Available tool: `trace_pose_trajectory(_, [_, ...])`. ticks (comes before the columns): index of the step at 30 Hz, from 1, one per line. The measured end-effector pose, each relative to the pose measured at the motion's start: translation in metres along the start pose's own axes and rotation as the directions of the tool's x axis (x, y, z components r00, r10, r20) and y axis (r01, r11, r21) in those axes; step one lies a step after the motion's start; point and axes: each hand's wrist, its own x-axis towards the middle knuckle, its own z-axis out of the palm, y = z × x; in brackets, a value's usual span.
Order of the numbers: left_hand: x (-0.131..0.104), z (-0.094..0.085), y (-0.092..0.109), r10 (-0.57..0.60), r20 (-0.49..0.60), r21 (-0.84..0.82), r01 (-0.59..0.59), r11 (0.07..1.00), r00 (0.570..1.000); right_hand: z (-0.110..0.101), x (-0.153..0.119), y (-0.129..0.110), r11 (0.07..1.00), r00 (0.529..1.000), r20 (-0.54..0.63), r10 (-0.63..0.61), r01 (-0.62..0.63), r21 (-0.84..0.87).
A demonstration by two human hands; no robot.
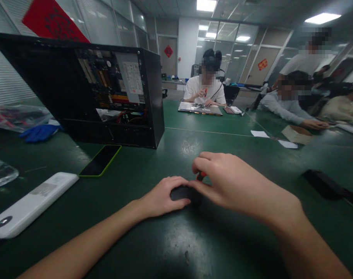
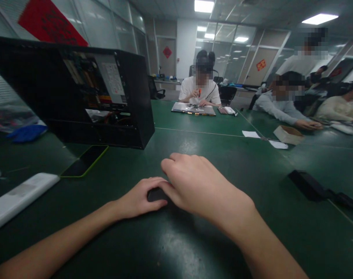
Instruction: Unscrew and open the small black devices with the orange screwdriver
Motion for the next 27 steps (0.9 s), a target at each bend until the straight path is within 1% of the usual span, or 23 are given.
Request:
trace_pose_trajectory(3, [0.0,0.001,0.0,0.0,0.002,0.003,0.0,1.0,1.0,0.004,0.006,0.0,0.998,1.0,-0.014,0.021,-0.021,0.054])
trace_pose_trajectory(6, [0.001,0.0,0.001,-0.001,0.007,0.009,0.001,1.0,1.0,0.005,0.004,0.005,0.984,0.997,-0.05,-0.066,0.073,0.16])
trace_pose_trajectory(8, [0.001,0.0,0.002,0.005,-0.001,0.012,-0.005,1.0,1.0,0.003,-0.001,0.008,0.969,0.991,-0.053,-0.122,0.131,0.21])
trace_pose_trajectory(11, [0.002,0.0,0.003,0.014,-0.008,0.01,-0.014,1.0,1.0,0.0,-0.005,0.008,0.972,0.993,-0.023,-0.117,0.119,0.201])
trace_pose_trajectory(13, [0.002,0.0,0.004,0.025,-0.006,-0.007,-0.025,1.0,1.0,0.001,-0.003,0.005,0.982,0.997,-0.029,-0.076,0.08,0.17])
trace_pose_trajectory(16, [0.003,0.0,0.004,0.02,-0.006,-0.02,-0.02,1.0,1.0,0.009,0.007,0.0,0.99,0.998,-0.063,-0.019,0.027,0.137])
trace_pose_trajectory(18, [0.003,0.0,0.005,0.002,-0.008,-0.022,-0.003,1.0,1.0,0.014,0.012,0.0,0.99,0.994,-0.111,-0.023,0.038,0.137])
trace_pose_trajectory(20, [0.003,0.0,0.006,-0.001,-0.01,-0.035,0.001,0.999,1.0,0.016,0.014,0.001,0.981,0.985,-0.159,-0.074,0.1,0.164])
trace_pose_trajectory(22, [0.003,0.0,0.006,0.006,-0.017,-0.053,-0.006,0.999,1.0,0.014,0.011,0.003,0.963,0.979,-0.146,-0.142,0.171,0.21])
trace_pose_trajectory(24, [0.003,-0.001,0.007,0.017,-0.015,-0.058,-0.018,0.998,1.0,0.009,0.006,0.004,0.952,0.978,-0.101,-0.18,0.2,0.234])
trace_pose_trajectory(25, [0.003,-0.001,0.007,0.024,-0.013,-0.055,-0.025,0.998,1.0,0.006,0.004,0.004,0.955,0.982,-0.075,-0.172,0.185,0.231])
trace_pose_trajectory(27, [0.002,-0.001,0.006,0.034,-0.008,-0.044,-0.035,0.998,0.999,0.003,0.002,0.004,0.981,0.995,-0.047,-0.088,0.094,0.169])
